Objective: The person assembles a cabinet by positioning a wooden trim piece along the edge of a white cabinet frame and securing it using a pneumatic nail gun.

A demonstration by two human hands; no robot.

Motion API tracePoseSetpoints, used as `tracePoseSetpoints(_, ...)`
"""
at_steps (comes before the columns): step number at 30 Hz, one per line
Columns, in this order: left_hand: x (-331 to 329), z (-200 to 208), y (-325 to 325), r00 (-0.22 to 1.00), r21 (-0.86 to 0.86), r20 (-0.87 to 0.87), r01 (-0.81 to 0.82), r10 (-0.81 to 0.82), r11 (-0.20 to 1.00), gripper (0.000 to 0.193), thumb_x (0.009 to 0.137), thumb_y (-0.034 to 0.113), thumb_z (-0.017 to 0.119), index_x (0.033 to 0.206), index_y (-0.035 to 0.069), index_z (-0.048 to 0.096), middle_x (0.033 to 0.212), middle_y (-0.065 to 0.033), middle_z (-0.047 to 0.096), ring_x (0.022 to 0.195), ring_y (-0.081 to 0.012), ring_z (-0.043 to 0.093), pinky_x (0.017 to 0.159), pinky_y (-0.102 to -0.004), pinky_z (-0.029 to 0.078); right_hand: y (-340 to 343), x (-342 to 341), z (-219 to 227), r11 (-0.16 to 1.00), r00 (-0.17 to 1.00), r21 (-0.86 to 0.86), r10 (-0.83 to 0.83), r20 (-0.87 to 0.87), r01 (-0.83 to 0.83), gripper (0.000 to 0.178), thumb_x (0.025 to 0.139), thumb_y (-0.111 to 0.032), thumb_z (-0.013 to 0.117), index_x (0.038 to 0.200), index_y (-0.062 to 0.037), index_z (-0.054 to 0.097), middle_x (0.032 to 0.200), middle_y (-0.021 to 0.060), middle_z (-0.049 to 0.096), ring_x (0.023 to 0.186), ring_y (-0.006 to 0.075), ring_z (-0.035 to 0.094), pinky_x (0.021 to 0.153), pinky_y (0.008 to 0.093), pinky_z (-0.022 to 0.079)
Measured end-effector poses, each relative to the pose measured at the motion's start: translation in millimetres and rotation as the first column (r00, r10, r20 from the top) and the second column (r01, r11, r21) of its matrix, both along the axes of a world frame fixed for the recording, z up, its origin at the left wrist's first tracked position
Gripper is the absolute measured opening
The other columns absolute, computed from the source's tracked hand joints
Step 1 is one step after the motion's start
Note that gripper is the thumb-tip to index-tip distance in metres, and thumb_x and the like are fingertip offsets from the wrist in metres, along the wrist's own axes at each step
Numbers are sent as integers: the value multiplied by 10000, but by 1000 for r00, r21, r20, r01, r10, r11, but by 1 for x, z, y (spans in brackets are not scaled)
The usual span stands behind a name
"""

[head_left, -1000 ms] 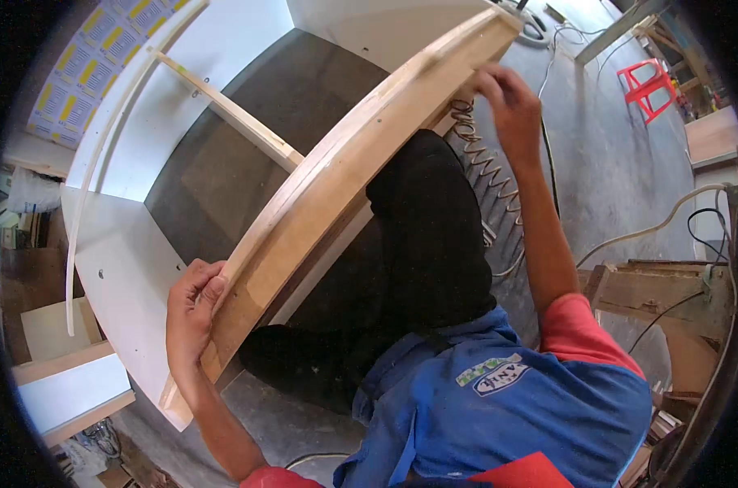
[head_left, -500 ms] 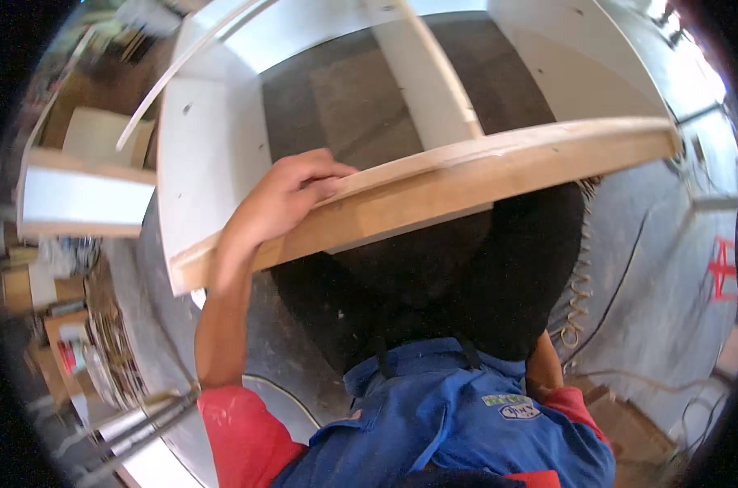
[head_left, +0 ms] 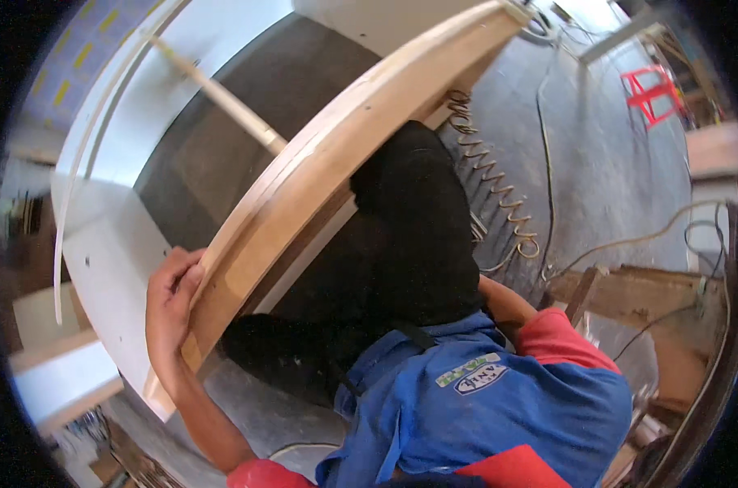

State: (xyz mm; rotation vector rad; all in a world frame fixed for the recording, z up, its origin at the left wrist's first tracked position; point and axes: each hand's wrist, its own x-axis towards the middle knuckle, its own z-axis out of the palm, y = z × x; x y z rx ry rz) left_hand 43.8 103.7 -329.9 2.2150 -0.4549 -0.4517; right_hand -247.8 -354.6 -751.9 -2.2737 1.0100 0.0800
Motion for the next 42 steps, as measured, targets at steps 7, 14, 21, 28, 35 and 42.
tracePoseSetpoints(7, -5, -6, 8, 998, -2, 17, -57, 57, 998, 231, 966, 92, 616, 1109, -72, 696, 884, -72, 569, 908, -186, 551, 862, -280, 419, 8, 2, 2, 998, 999, 51, -41, 5, 41, 448, 924, -173, 684, 1339, -26, 608, 1134, 216, 723, 974, 369, 708, 834, 437, 543)
tracePoseSetpoints(14, 8, 2, 6, 995, 11, 79, 53, -54, 999, 215, 955, 31, 604, 1133, -49, 695, 862, -96, 573, 860, -202, 577, 817, -305, 454, -10, 38, -7, 993, 998, 117, 15, 64, -22, 449, 929, -159, 677, 1352, -27, 601, 1142, 215, 723, 972, 361, 711, 827, 436, 543)
tracePoseSetpoints(21, 1, -12, 30, 999, -41, 40, -4, 6, 999, 235, 970, 133, 652, 1157, 15, 732, 852, -85, 608, 836, -201, 591, 787, -332, 462, -126, 79, 75, 946, 959, 218, 194, 204, -238, 469, 922, -142, 685, 1362, -11, 593, 1143, 193, 730, 957, 334, 711, 809, 434, 539)
tracePoseSetpoints(28, 7, -27, 22, 998, -114, 49, 31, -26, 993, 259, 963, 177, 675, 1167, 32, 744, 870, -59, 632, 843, -187, 612, 778, -322, 472, -115, 72, 347, 976, 904, 128, 111, 414, -178, 175, 871, -99, 747, 983, -7, 647, 649, 42, 609, 507, 150, 576, 496, 294, 465)
tracePoseSetpoints(35, 8, -40, 27, 994, -181, 104, 6, 13, 983, 263, 954, 186, 677, 1156, 35, 755, 887, -104, 671, 842, -215, 632, 785, -344, 485, 20, 146, 500, 884, 832, 202, 289, 473, -422, 278, 883, -59, 715, 1108, 30, 577, 625, 63, 584, 491, 159, 574, 469, 296, 460)
tracePoseSetpoints(42, 15, -49, 32, 994, -187, 103, 56, -38, 981, 290, 941, 226, 679, 1135, 24, 756, 998, -165, 731, 939, -293, 687, 852, -382, 523, 134, 230, 541, 624, 716, 355, 635, 290, -697, 397, 775, 74, 657, 1153, 14, 551, 735, 82, 635, 540, 151, 602, 466, 269, 474)
